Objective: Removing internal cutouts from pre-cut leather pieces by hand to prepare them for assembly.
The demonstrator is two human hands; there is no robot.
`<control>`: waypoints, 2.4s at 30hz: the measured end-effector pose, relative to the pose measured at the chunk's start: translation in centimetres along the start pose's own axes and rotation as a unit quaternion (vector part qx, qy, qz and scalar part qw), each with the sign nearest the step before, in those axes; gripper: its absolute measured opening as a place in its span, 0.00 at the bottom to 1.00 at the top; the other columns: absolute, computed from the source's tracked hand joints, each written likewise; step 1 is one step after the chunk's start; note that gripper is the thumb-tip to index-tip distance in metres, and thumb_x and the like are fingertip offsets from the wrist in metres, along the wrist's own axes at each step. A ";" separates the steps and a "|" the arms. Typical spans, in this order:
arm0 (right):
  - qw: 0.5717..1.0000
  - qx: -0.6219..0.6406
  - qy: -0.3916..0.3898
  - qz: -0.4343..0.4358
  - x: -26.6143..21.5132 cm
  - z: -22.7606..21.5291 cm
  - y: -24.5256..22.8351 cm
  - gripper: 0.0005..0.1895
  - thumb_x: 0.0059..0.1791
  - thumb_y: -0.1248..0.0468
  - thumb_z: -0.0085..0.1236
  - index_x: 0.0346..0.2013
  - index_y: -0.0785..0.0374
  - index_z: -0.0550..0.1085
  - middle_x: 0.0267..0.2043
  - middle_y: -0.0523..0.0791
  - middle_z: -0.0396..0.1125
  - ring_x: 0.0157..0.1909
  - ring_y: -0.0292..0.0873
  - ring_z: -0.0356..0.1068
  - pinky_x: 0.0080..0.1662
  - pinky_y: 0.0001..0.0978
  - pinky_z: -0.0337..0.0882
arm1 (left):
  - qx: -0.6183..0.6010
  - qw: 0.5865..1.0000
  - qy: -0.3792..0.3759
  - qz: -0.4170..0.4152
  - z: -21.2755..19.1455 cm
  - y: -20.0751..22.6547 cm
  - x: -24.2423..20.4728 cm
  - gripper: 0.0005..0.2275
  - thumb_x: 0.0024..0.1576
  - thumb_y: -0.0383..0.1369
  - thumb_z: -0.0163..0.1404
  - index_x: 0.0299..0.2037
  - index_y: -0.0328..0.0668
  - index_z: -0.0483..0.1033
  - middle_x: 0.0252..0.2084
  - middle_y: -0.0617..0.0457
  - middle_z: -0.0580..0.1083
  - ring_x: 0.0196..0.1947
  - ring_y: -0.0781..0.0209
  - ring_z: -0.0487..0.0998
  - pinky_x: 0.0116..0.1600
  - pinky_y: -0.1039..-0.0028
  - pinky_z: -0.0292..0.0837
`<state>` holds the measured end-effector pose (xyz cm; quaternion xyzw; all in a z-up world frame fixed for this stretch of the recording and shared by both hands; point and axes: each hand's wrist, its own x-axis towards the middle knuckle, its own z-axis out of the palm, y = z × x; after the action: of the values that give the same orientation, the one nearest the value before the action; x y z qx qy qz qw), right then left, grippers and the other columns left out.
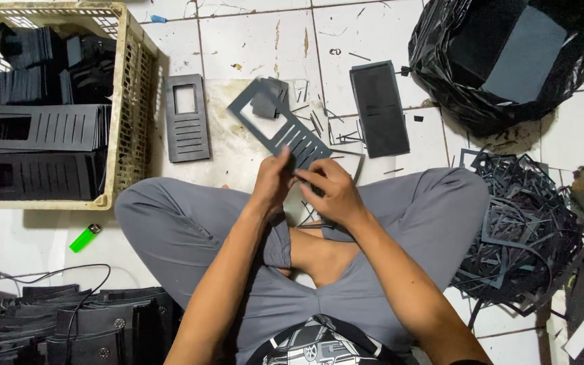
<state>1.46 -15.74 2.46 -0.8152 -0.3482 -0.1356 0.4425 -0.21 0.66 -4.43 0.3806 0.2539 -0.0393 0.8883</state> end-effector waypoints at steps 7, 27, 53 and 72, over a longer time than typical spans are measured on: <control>0.995 -0.001 0.061 0.074 0.7 -1.0 0.0 0.08 0.49 0.69 0.64 0.42 0.58 0.82 0.34 0.44 0.73 0.37 0.49 0.75 0.41 0.37 0.75 | 0.027 0.999 -0.014 0.028 2.4 2.3 -1.6 0.13 0.63 0.38 0.52 0.40 0.32 0.78 0.29 0.47 0.77 0.28 0.60 0.80 0.37 0.65 0.78; 0.947 0.150 0.137 0.250 0.5 -0.6 1.2 0.05 0.56 0.66 0.56 0.39 0.62 0.78 0.36 0.47 0.74 0.32 0.40 0.71 0.39 0.32 0.72 | 0.172 0.978 -0.106 0.047 5.3 4.7 -3.7 0.13 0.66 0.33 0.49 0.30 0.36 0.78 0.20 0.59 0.64 0.20 0.73 0.61 0.30 0.83 0.60; 0.900 0.227 0.049 0.368 -1.1 -0.1 3.3 0.20 0.44 0.62 0.74 0.49 0.60 0.79 0.38 0.45 0.75 0.40 0.34 0.70 0.43 0.27 0.73 | 0.133 0.985 -0.106 0.013 4.5 4.4 -3.6 0.14 0.66 0.40 0.49 0.33 0.39 0.78 0.22 0.57 0.68 0.23 0.70 0.70 0.36 0.76 0.72; 0.954 0.181 -0.028 0.238 1.4 -1.7 -0.8 0.29 0.57 0.54 0.45 0.66 0.73 0.66 0.66 0.66 0.60 0.69 0.70 0.57 0.66 0.62 0.57 | 0.122 0.988 -0.083 0.047 3.5 3.1 -2.6 0.16 0.66 0.43 0.49 0.28 0.45 0.70 0.22 0.61 0.61 0.24 0.73 0.63 0.34 0.81 0.62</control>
<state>2.05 -16.24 4.65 -0.7842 -0.1753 0.0612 0.5921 -0.19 0.04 0.90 0.4930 0.1542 -0.0598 0.8541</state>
